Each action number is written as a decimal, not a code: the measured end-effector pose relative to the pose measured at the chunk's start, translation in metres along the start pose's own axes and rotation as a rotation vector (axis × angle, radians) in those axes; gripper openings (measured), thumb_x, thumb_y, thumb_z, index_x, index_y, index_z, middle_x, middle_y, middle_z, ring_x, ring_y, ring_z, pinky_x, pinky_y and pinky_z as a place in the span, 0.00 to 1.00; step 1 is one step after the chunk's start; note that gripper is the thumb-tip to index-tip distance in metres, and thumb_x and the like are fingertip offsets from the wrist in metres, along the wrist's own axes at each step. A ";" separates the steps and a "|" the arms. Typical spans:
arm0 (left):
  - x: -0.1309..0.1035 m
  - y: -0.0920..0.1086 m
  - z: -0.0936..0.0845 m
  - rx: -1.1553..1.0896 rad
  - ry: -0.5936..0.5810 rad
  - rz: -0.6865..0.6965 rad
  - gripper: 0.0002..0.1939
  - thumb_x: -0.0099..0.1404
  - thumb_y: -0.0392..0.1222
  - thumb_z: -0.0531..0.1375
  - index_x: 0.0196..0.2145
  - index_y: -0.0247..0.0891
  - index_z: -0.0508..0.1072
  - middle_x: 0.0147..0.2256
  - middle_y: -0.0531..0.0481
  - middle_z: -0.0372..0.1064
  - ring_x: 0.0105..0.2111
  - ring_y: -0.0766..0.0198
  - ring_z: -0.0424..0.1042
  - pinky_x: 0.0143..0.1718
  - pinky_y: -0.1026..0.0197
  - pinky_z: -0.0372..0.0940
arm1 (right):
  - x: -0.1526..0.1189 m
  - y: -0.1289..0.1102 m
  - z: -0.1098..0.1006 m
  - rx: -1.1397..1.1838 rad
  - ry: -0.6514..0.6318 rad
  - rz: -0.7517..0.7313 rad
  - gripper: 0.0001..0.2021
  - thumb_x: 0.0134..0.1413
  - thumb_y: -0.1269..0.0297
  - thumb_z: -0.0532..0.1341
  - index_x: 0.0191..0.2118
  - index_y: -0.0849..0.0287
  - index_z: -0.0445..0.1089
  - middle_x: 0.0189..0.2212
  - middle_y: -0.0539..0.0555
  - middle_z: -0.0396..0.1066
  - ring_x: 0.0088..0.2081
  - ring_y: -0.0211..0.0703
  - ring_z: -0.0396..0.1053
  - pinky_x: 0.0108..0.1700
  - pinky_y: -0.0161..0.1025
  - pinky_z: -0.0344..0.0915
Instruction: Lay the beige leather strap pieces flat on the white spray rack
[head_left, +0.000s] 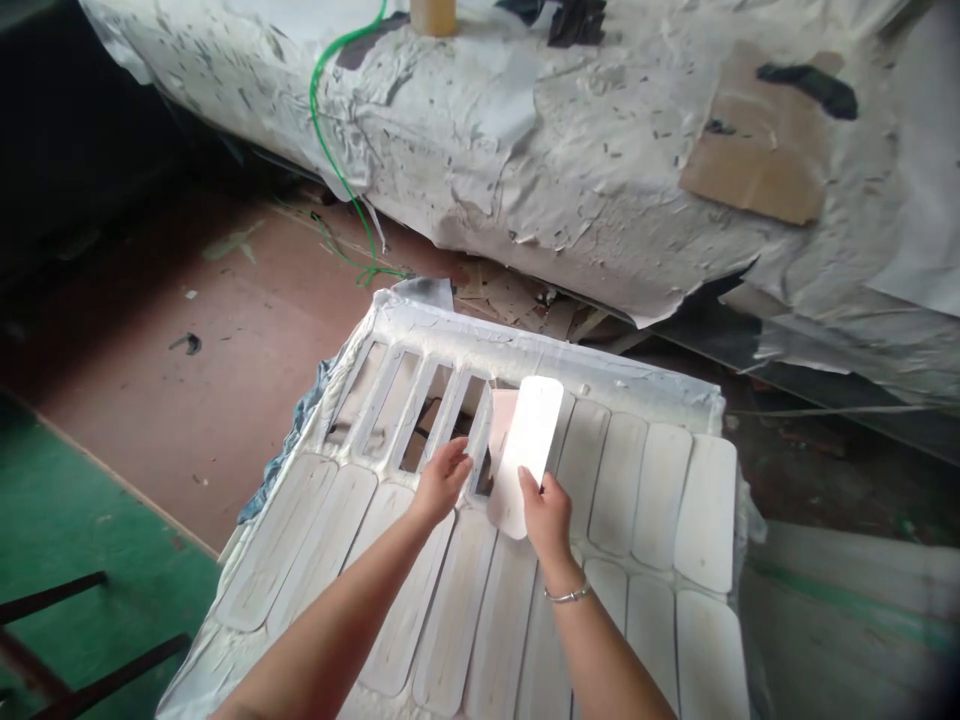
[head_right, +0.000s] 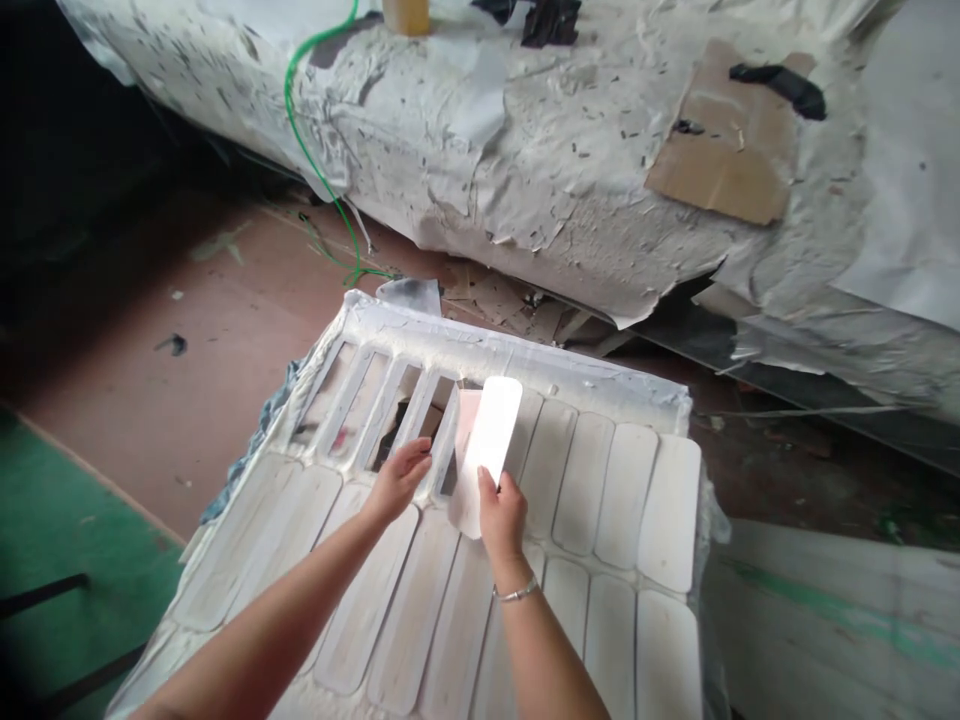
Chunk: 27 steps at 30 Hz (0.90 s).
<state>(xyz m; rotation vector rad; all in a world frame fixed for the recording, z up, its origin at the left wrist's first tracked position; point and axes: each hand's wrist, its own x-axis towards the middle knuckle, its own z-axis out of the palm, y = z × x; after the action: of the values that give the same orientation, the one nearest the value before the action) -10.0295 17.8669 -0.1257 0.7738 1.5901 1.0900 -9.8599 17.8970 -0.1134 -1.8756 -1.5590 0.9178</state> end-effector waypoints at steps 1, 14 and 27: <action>-0.001 -0.003 0.005 0.020 -0.034 -0.017 0.21 0.62 0.43 0.57 0.51 0.32 0.66 0.50 0.38 0.66 0.46 0.60 0.69 0.48 0.58 0.65 | -0.005 0.002 0.004 0.071 -0.029 0.071 0.22 0.50 0.45 0.58 0.20 0.58 0.57 0.15 0.46 0.59 0.22 0.35 0.54 0.27 0.33 0.54; 0.010 0.041 0.015 0.599 -0.296 0.041 0.21 0.66 0.48 0.47 0.28 0.36 0.74 0.33 0.46 0.68 0.35 0.62 0.68 0.42 0.60 0.60 | -0.024 -0.021 -0.048 0.481 -0.246 0.318 0.22 0.44 0.47 0.64 0.38 0.61 0.71 0.34 0.56 0.76 0.37 0.49 0.72 0.38 0.40 0.67; 0.035 0.051 0.037 0.743 -0.372 -0.036 0.15 0.62 0.43 0.51 0.24 0.34 0.72 0.26 0.45 0.69 0.29 0.62 0.65 0.29 0.63 0.54 | -0.018 -0.045 -0.064 0.640 -0.442 0.340 0.21 0.48 0.53 0.64 0.46 0.59 0.69 0.40 0.54 0.75 0.40 0.48 0.71 0.42 0.42 0.66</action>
<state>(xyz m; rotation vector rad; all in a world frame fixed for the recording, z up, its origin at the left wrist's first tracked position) -10.0053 17.9275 -0.0948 1.3368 1.6640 0.2662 -9.8399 17.8900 -0.0364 -1.5378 -0.9743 1.8290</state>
